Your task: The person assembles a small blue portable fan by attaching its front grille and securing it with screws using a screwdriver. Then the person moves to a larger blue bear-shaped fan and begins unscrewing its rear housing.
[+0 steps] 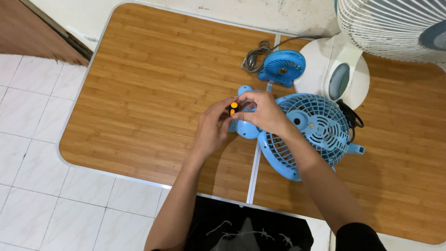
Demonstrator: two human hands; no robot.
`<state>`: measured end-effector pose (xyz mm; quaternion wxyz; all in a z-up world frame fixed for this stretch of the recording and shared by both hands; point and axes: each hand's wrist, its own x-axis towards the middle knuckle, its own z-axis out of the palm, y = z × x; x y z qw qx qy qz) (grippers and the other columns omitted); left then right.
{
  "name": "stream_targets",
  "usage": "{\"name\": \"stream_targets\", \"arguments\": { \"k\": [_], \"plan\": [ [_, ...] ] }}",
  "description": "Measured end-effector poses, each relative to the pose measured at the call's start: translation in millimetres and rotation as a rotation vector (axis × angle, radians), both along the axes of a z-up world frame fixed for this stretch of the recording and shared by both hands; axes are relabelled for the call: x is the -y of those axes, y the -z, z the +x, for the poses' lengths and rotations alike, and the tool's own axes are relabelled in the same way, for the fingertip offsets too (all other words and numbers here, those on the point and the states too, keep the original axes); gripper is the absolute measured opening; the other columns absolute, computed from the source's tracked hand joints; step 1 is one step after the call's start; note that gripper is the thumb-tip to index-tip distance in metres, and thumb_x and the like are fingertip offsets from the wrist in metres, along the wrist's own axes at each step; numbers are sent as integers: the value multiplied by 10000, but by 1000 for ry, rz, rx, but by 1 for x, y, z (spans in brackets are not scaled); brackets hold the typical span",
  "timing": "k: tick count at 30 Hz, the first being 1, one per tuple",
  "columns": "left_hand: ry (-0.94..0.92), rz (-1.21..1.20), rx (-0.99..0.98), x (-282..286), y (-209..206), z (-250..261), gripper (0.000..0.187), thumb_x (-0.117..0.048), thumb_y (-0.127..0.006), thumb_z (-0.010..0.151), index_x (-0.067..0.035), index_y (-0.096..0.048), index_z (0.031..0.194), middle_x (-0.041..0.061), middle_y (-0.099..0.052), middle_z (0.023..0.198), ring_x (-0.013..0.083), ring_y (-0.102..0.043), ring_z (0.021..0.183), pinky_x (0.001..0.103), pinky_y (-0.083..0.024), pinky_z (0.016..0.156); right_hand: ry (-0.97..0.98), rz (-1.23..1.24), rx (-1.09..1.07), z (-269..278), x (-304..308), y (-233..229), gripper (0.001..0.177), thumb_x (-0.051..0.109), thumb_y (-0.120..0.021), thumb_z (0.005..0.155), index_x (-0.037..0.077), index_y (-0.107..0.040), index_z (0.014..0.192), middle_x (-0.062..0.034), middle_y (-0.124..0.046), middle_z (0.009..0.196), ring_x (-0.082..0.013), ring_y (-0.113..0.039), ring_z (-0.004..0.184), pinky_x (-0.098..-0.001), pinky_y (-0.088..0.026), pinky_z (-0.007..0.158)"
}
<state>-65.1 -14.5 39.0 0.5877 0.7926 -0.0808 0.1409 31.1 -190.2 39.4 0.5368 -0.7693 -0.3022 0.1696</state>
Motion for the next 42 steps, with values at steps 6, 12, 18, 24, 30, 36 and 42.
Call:
{"name": "stream_targets", "arguments": {
  "k": [6,12,18,24,30,36,42],
  "plan": [
    [-26,7,-25,0,5,-3,488,139,-667,869,-27,-610,1324,189,-692,1229,315,-739,1092,363,-636,892,-14,-45,108,-6,-2,1,305,139,-878,783,10,-729,1016,-67,-769,910,-145,-745,839,-290,-593,806],
    [1,-15,11,-2,5,-8,436,140,-656,877,-16,-602,1281,190,-697,1193,315,-742,1083,364,-635,902,-34,-150,189,-10,-2,-1,358,223,-909,755,41,-747,1018,-75,-781,894,-176,-757,831,-315,-572,775],
    [-36,77,7,-4,2,-8,445,137,-662,843,-26,-607,1254,194,-707,1135,329,-742,1034,375,-614,873,-66,-144,185,-10,-6,-4,327,198,-887,759,24,-757,1004,-95,-767,884,-184,-739,796,-311,-571,730],
    [-44,141,27,-6,2,-10,406,128,-661,841,-36,-596,1207,196,-697,1065,371,-722,981,403,-596,803,-69,-166,225,-13,-8,-5,296,193,-884,761,19,-761,967,-99,-749,856,-198,-717,762,-326,-558,699],
    [-81,225,57,-5,11,-9,398,69,-703,851,-53,-564,1204,204,-685,1038,392,-707,944,443,-567,757,-33,-186,225,-14,-8,-6,342,201,-901,751,27,-747,1002,-88,-765,865,-195,-729,792,-348,-550,717],
    [-152,277,127,4,27,-5,385,-7,-750,866,-34,-534,1183,203,-671,1013,404,-688,906,473,-553,732,35,-25,216,-15,-8,-4,388,194,-918,746,9,-686,996,-81,-741,911,-178,-721,795,-297,-586,739],
    [-180,197,40,9,32,-2,353,-45,-796,862,-20,-576,1137,164,-685,1002,310,-706,886,409,-564,739,7,78,234,-11,-4,4,279,102,-873,802,21,-713,1015,-80,-712,1021,-165,-683,876,-280,-557,726]
  ]
}}
